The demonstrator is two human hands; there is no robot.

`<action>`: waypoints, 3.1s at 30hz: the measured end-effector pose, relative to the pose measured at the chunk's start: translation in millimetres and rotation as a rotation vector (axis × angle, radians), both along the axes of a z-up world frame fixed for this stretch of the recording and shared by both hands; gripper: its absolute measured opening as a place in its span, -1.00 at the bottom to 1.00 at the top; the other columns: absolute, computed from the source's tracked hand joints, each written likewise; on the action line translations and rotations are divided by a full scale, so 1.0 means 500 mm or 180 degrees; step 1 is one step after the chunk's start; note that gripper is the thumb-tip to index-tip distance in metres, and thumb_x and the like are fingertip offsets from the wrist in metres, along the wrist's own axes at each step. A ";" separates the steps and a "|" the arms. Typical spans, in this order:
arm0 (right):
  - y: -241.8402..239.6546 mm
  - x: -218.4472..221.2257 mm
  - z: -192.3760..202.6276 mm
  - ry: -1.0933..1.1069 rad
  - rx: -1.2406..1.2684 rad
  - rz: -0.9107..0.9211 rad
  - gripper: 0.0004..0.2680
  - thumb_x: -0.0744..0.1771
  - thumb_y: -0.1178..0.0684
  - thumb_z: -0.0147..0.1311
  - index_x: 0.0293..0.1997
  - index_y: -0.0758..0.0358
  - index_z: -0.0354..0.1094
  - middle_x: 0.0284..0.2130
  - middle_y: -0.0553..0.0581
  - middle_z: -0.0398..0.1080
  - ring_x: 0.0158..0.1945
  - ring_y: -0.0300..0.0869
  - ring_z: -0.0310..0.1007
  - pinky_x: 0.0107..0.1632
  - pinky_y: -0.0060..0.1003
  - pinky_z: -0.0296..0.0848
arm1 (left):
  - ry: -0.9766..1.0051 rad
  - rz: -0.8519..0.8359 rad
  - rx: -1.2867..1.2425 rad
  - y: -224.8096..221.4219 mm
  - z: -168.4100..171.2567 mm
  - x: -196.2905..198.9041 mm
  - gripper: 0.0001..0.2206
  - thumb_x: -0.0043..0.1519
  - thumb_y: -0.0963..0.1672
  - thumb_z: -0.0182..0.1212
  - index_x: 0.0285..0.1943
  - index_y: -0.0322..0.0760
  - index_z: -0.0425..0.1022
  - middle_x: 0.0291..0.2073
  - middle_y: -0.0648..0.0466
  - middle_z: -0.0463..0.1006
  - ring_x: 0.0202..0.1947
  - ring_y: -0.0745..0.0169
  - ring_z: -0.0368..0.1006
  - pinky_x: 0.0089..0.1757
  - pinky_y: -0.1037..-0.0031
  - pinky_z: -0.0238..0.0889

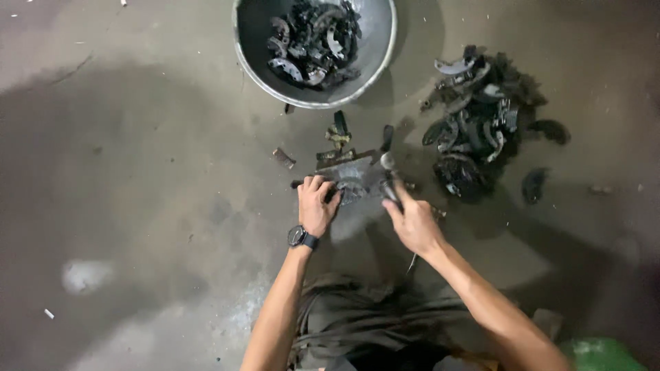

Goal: Disassembling motorcycle brake shoes and removing pins using a hammer and a small metal block on the floor.

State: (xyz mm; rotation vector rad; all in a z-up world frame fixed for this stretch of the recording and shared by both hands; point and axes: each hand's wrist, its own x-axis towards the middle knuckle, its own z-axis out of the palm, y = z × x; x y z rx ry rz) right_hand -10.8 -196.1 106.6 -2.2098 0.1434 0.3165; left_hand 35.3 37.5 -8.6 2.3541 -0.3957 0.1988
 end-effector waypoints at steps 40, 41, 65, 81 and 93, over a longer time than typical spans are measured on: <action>-0.180 -0.123 -0.011 0.0416 0.1455 -0.1887 -0.61 0.38 0.07 0.03 0.42 0.09 0.18 -0.58 -0.05 0.32 -0.63 -0.36 0.28 -0.61 -0.39 0.32 | 0.1400 -0.1475 0.1435 -0.360 -0.009 -0.219 -0.72 0.01 -0.15 0.32 -0.17 -0.43 0.41 -0.25 -0.23 0.51 -0.24 -0.23 0.53 -0.27 0.13 0.44; -0.180 -0.124 -0.007 0.0430 0.1445 -0.1882 -0.62 0.38 0.07 0.04 0.41 0.09 0.19 -0.58 -0.05 0.33 -0.64 -0.36 0.28 -0.61 -0.39 0.32 | 0.1543 -0.1349 0.1419 -0.356 -0.020 -0.220 -0.75 0.03 -0.15 0.31 -0.20 -0.41 0.43 -0.26 -0.24 0.53 -0.26 -0.24 0.54 -0.26 0.11 0.45; -0.152 -0.129 0.034 0.0503 0.1627 -0.1914 -0.52 0.36 0.08 0.06 0.51 0.05 0.04 -0.54 -0.01 0.36 -0.62 -0.34 0.28 -0.62 -0.38 0.32 | 0.0622 -0.1355 -0.0806 -0.249 0.116 0.131 -0.85 0.17 -0.34 0.15 -0.14 -0.45 0.32 -0.33 -0.27 0.47 -0.27 -0.32 0.44 -0.27 0.30 0.36; -0.147 -0.130 0.040 0.0466 0.1809 -0.1827 -0.52 0.37 0.07 0.06 0.52 0.04 0.04 -0.53 -0.02 0.35 -0.60 -0.36 0.27 -0.61 -0.40 0.31 | 0.0749 -0.1698 -0.0790 -0.246 0.096 0.125 -0.81 0.10 -0.37 0.10 -0.18 -0.44 0.26 -0.34 -0.26 0.39 -0.26 -0.39 0.39 -0.24 0.31 0.33; -0.141 -0.121 0.071 0.0587 0.1744 -0.1876 -0.48 0.36 0.04 0.09 0.54 0.07 -0.03 -0.52 -0.02 0.37 -0.59 -0.37 0.28 -0.59 -0.41 0.32 | 0.0850 -0.1912 -0.0489 -0.255 0.125 0.128 -0.77 0.05 -0.38 0.11 -0.18 -0.44 0.23 -0.32 -0.25 0.42 -0.19 -0.43 0.39 -0.27 0.09 0.21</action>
